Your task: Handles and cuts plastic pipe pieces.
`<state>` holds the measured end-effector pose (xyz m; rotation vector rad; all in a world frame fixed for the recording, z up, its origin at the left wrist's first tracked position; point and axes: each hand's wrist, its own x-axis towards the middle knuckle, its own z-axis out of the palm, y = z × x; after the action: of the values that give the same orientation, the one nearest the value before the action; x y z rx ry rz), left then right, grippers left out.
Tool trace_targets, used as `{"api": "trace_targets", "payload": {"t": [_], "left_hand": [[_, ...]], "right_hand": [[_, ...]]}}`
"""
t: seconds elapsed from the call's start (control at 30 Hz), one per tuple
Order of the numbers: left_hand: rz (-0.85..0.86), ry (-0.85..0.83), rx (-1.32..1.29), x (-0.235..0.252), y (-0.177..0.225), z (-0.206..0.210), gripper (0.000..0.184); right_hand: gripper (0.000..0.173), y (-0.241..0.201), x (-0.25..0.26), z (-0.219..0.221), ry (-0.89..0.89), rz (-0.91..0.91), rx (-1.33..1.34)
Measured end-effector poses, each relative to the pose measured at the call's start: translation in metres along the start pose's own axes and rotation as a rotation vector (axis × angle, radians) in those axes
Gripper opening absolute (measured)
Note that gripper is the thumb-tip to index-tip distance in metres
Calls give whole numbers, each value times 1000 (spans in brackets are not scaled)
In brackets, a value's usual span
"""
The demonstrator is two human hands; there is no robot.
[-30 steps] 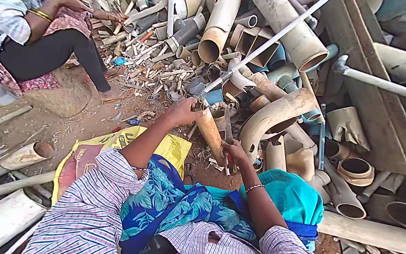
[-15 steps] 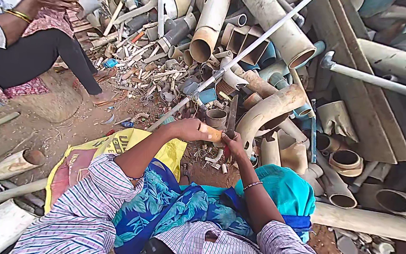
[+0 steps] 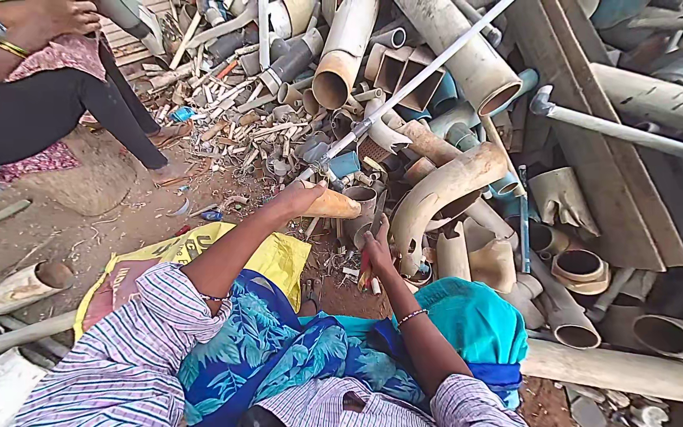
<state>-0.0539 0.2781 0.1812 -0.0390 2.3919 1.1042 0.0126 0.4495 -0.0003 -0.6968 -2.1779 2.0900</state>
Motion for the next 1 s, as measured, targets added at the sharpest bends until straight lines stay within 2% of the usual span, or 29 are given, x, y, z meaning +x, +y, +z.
{"api": "trace_targets", "payload": {"t": [0.07, 0.13, 0.2, 0.27, 0.33, 0.43, 0.5, 0.53, 0.67, 0.7, 0.77, 0.87, 0.9, 0.93, 1.0], "left_hand": [[-12, -4, -21, 3, -1, 5, 64], [-6, -22, -15, 5, -1, 11, 67], [34, -44, -4, 10, -7, 15, 65], [57, -58, -11, 9, -10, 16, 64], [45, -77, -17, 12, -12, 16, 67], [49, -121, 22, 9, -11, 19, 64], [27, -129, 38, 6, -9, 21, 63], [15, -117, 29, 5, -7, 21, 63], [5, -47, -107, 3, -6, 12, 65], [11, -32, -158, 4, -7, 10, 66], [-4, -26, -226, 2, -7, 10, 66], [-24, -14, -196, 13, -14, 20, 69], [-32, -15, -188, 18, -17, 23, 70], [-42, -16, -186, 19, -18, 24, 70], [-49, -12, -190, 22, -19, 24, 70]], "right_hand": [[65, -1, -11, 12, -68, -127, -138], [63, -3, -25, 17, -116, -335, -282], [60, -6, -35, 26, -98, -566, -378], [61, -5, -37, 30, -54, -678, -421], [63, 3, -28, 26, -53, -608, -429], [68, 29, -3, 10, -97, -228, -448], [70, 41, 7, 5, -136, -89, -443], [69, 35, 2, 8, -140, -127, -452], [65, -1, -31, 24, -129, -541, -408], [64, -1, -31, 25, -107, -586, -421], [66, 3, -21, 18, -63, -495, -496], [72, 13, 3, -3, -86, -51, -567], [70, 17, 9, -6, -104, 16, -552], [67, 15, 8, -5, -126, 13, -558], [63, 0, -9, 3, -164, -110, -603]]}}
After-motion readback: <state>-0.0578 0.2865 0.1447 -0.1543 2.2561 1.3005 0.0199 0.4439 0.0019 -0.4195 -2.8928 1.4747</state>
